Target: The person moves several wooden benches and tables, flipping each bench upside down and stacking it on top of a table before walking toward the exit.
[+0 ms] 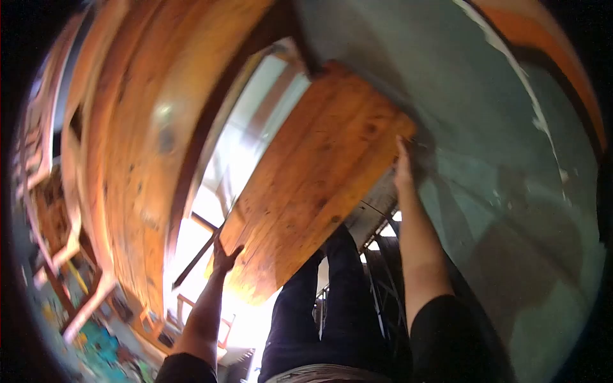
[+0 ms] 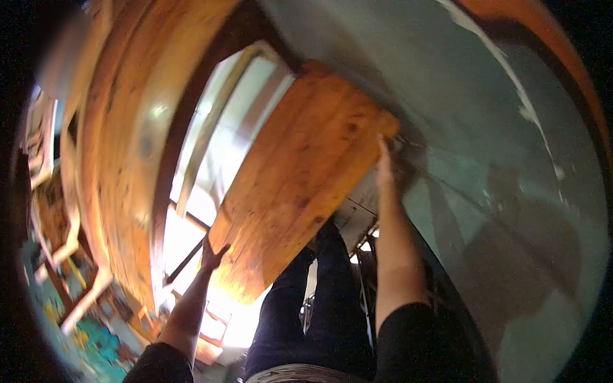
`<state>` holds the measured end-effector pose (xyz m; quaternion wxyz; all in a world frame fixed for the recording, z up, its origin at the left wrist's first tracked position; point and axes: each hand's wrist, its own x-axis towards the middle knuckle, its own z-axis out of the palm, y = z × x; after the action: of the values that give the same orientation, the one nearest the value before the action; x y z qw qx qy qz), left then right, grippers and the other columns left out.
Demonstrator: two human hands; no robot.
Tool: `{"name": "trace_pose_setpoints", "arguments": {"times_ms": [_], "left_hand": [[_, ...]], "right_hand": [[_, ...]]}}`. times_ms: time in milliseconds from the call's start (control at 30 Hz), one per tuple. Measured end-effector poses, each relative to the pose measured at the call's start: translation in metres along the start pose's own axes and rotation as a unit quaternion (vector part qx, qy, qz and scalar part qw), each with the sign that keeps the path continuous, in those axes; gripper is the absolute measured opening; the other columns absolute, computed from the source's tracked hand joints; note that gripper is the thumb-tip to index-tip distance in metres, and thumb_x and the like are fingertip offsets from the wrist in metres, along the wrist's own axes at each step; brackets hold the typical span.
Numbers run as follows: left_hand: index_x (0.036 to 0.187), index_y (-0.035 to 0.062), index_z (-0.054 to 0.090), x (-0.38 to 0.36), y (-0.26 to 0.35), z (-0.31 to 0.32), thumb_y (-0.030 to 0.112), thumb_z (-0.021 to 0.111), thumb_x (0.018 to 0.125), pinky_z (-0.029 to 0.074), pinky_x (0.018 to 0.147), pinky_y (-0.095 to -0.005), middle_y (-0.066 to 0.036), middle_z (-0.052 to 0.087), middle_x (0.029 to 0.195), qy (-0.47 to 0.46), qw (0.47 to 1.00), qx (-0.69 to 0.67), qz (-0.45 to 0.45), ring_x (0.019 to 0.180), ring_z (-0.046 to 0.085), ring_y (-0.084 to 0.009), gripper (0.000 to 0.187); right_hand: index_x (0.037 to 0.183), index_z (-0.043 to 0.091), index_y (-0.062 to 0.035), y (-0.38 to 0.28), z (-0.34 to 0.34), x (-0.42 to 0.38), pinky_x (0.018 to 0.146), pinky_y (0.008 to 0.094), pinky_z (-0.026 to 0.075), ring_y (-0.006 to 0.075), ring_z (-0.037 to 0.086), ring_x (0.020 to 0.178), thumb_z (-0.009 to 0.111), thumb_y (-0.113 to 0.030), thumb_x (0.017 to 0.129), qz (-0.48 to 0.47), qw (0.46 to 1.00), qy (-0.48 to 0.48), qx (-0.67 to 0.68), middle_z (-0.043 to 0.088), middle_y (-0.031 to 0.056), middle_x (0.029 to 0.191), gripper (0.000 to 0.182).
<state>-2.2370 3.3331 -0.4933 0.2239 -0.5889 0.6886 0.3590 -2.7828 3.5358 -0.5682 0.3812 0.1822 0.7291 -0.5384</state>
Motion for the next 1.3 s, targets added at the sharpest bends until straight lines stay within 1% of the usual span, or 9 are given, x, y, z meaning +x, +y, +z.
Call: {"name": "trace_pose_setpoints", "arguments": {"times_ms": [233, 300, 433, 500, 600, 733, 967, 1167, 1300], "left_hand": [[0.141, 0.0017, 0.028, -0.102, -0.069, 0.051, 0.056, 0.057, 0.084, 0.022, 0.112, -0.0414, -0.019, 0.021, 0.149, 0.121, 0.956, -0.089, -0.252, 0.138, 0.021, -0.0326, 0.084], [0.14, -0.0058, 0.026, -0.121, -0.112, 0.062, 0.065, 0.056, 0.079, 0.021, 0.112, -0.0412, -0.025, 0.023, 0.146, 0.082, 0.93, -0.124, -0.336, 0.138, 0.021, -0.0347, 0.098], [0.137, -0.0138, 0.022, -0.135, -0.179, 0.08, 0.073, 0.056, 0.073, 0.024, 0.11, -0.0424, -0.032, 0.028, 0.142, 0.073, 0.884, -0.171, -0.428, 0.134, 0.027, -0.0392, 0.113], [0.139, -0.0101, 0.023, -0.127, -0.209, 0.097, 0.072, 0.057, 0.073, 0.027, 0.109, -0.041, -0.028, 0.03, 0.143, 0.08, 0.866, -0.223, -0.441, 0.134, 0.03, -0.0365, 0.111], [0.14, -0.004, 0.028, -0.117, -0.191, 0.073, 0.069, 0.058, 0.075, 0.031, 0.105, -0.0383, -0.022, 0.038, 0.14, 0.024, 0.809, -0.329, -0.486, 0.13, 0.037, -0.0309, 0.102], [0.129, 0.0012, 0.043, -0.112, -0.217, 0.082, 0.062, 0.059, 0.081, 0.039, 0.095, -0.0376, -0.014, 0.054, 0.122, 0.089, 0.831, -0.435, -0.335, 0.112, 0.051, -0.0231, 0.079], [0.105, -0.0077, 0.056, -0.148, -0.204, 0.057, 0.073, 0.055, 0.074, 0.044, 0.085, -0.0383, -0.025, 0.063, 0.098, 0.075, 0.916, -0.137, -0.369, 0.098, 0.059, -0.0347, 0.086], [0.096, -0.0155, 0.061, -0.187, -0.195, 0.002, 0.072, 0.056, 0.075, 0.047, 0.078, -0.0432, -0.03, 0.064, 0.089, -0.019, 0.932, -0.093, -0.349, 0.087, 0.062, -0.0397, 0.09], [0.096, -0.0195, 0.059, -0.231, -0.197, -0.023, 0.069, 0.057, 0.076, 0.048, 0.079, -0.0427, -0.031, 0.063, 0.09, -0.015, 0.942, -0.023, -0.334, 0.09, 0.063, -0.0386, 0.091]], "right_hand": [[0.146, 0.025, -0.0167, 0.026, 0.02, -0.018, 0.097, 0.043, 0.032, 0.025, 0.031, 0.13, 0.051, -0.08, 0.07, 0.128, 0.985, -0.086, -0.075, 0.034, 0.0091, 0.142, 0.102], [0.14, 0.034, -0.0174, 0.045, 0.031, -0.029, 0.052, 0.0216, 0.03, 0.0082, 0.044, 0.07, 0.054, -0.078, 0.07, 0.121, 0.992, -0.015, -0.026, 0.053, 0.0009, 0.117, 0.095], [0.138, 0.036, -0.0164, 0.042, 0.047, -0.051, 0.049, 0.0235, 0.028, 0.0095, 0.048, 0.069, 0.054, -0.078, 0.069, 0.076, 0.996, 0.055, 0.002, 0.054, 0.0014, 0.118, 0.094], [0.147, 0.019, -0.018, 0.032, 0.041, -0.052, 0.089, 0.0448, 0.036, 0.0252, 0.035, 0.121, 0.053, -0.084, 0.064, 0.107, 0.993, -0.045, -0.023, 0.033, 0.0105, 0.14, 0.112], [0.139, 0.034, -0.0142, 0.054, 0.007, -0.025, 0.07, 0.0327, 0.042, 0.0171, 0.051, 0.091, 0.052, -0.079, 0.07, 0.135, 0.986, -0.096, -0.022, 0.049, 0.0073, 0.121, 0.096], [0.125, 0.047, -0.0137, 0.041, 0.032, -0.094, 0.04, 0.0238, 0.023, 0.0093, 0.035, 0.05, 0.052, -0.075, 0.075, 0.082, 0.991, 0.083, 0.06, 0.055, -0.0003, 0.092, 0.079], [0.107, 0.054, -0.014, 0.021, -0.002, -0.132, 0.045, 0.0234, 0.033, 0.0098, 0.04, 0.053, 0.058, -0.065, 0.077, 0.087, 0.99, -0.094, -0.061, 0.054, 0.0017, 0.085, 0.059], [0.109, 0.053, -0.013, -0.01, 0.05, -0.138, 0.049, 0.0267, 0.036, 0.0135, 0.036, 0.048, 0.071, -0.062, 0.06, 0.11, 0.968, 0.002, -0.225, 0.042, 0.0022, 0.069, 0.072], [0.111, 0.051, -0.0098, -0.015, 0.047, -0.175, 0.045, 0.0282, 0.037, 0.0124, 0.038, 0.041, 0.07, -0.05, 0.067, 0.117, 0.967, 0.04, -0.223, 0.038, 0.0021, 0.057, 0.062]]}}
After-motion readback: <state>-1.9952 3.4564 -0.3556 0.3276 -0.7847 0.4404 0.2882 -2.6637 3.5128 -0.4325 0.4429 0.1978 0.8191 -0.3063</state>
